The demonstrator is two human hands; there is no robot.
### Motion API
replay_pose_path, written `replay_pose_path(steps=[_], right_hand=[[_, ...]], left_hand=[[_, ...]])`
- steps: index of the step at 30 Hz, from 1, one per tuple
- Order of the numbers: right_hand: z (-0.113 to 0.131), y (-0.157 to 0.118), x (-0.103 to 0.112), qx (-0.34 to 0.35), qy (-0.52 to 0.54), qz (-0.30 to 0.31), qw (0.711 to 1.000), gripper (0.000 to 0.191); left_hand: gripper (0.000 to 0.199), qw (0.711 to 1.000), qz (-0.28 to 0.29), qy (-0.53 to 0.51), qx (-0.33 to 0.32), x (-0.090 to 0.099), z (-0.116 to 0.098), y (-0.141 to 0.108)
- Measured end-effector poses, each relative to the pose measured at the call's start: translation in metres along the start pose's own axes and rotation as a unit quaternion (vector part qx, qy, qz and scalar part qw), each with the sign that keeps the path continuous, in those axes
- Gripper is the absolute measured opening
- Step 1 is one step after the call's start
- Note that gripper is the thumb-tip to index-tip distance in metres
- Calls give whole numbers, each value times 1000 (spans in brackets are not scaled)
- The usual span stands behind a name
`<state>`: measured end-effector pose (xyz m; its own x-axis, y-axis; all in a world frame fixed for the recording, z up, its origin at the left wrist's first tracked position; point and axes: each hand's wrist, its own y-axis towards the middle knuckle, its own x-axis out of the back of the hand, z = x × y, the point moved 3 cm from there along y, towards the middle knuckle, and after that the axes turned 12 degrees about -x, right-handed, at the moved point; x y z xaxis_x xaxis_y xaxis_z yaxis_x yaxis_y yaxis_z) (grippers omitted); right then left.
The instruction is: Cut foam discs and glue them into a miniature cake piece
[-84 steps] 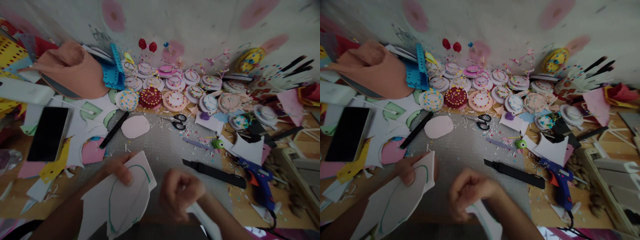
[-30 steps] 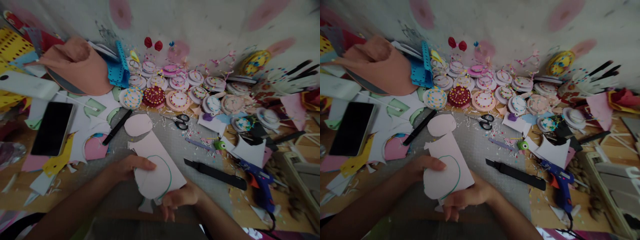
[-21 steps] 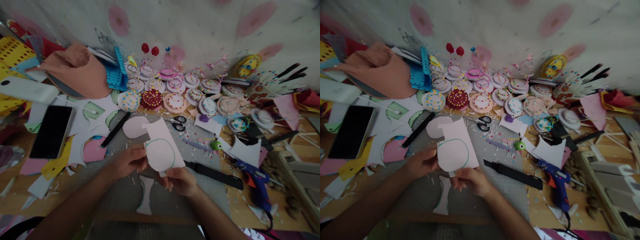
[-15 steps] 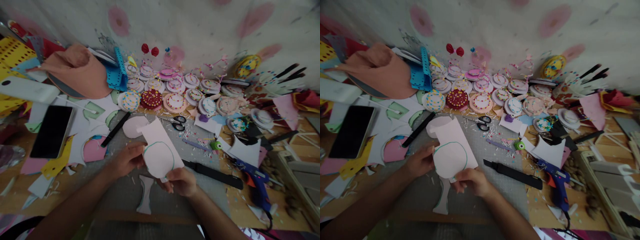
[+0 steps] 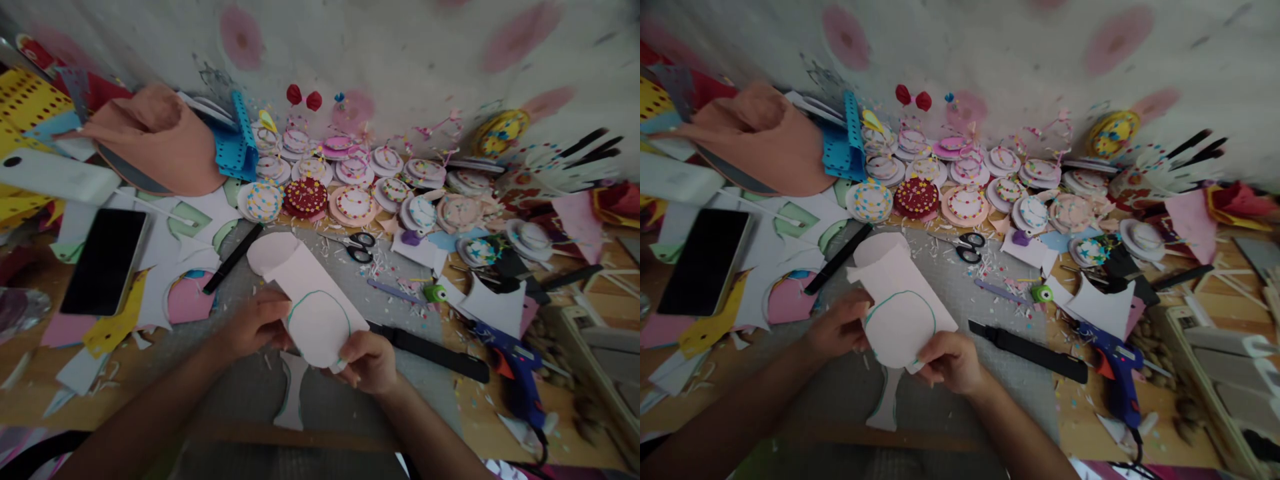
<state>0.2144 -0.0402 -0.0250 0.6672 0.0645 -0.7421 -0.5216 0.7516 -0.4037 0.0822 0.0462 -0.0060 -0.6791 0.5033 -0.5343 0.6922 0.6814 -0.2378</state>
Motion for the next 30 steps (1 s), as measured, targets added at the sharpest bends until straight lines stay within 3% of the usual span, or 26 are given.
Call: replay_pose_path(steps=[5, 8, 13, 21, 26, 30], right_hand=[[1, -2, 0, 9, 3, -75, 997, 24], [2, -4, 0, -12, 12, -110, 994, 39], [-1, -7, 4, -51, 35, -73, 995, 47], [0, -7, 1, -67, 68, -44, 994, 49], [2, -2, -5, -12, 19, -60, 998, 45], [8, 4, -7, 70, -87, -147, 983, 49]], left_hand=[[45, 1000, 1, 14, 24, -2, 6, -1], [45, 999, 35, 8, 40, -5, 7, -4], [53, 996, 83, -8, 45, -15, 5, -8], [57, 995, 93, 0, 38, -27, 1, -8], [55, 999, 40, 22, 18, -16, 2, -1], [47, 995, -16, 87, -45, -16, -7, -1]])
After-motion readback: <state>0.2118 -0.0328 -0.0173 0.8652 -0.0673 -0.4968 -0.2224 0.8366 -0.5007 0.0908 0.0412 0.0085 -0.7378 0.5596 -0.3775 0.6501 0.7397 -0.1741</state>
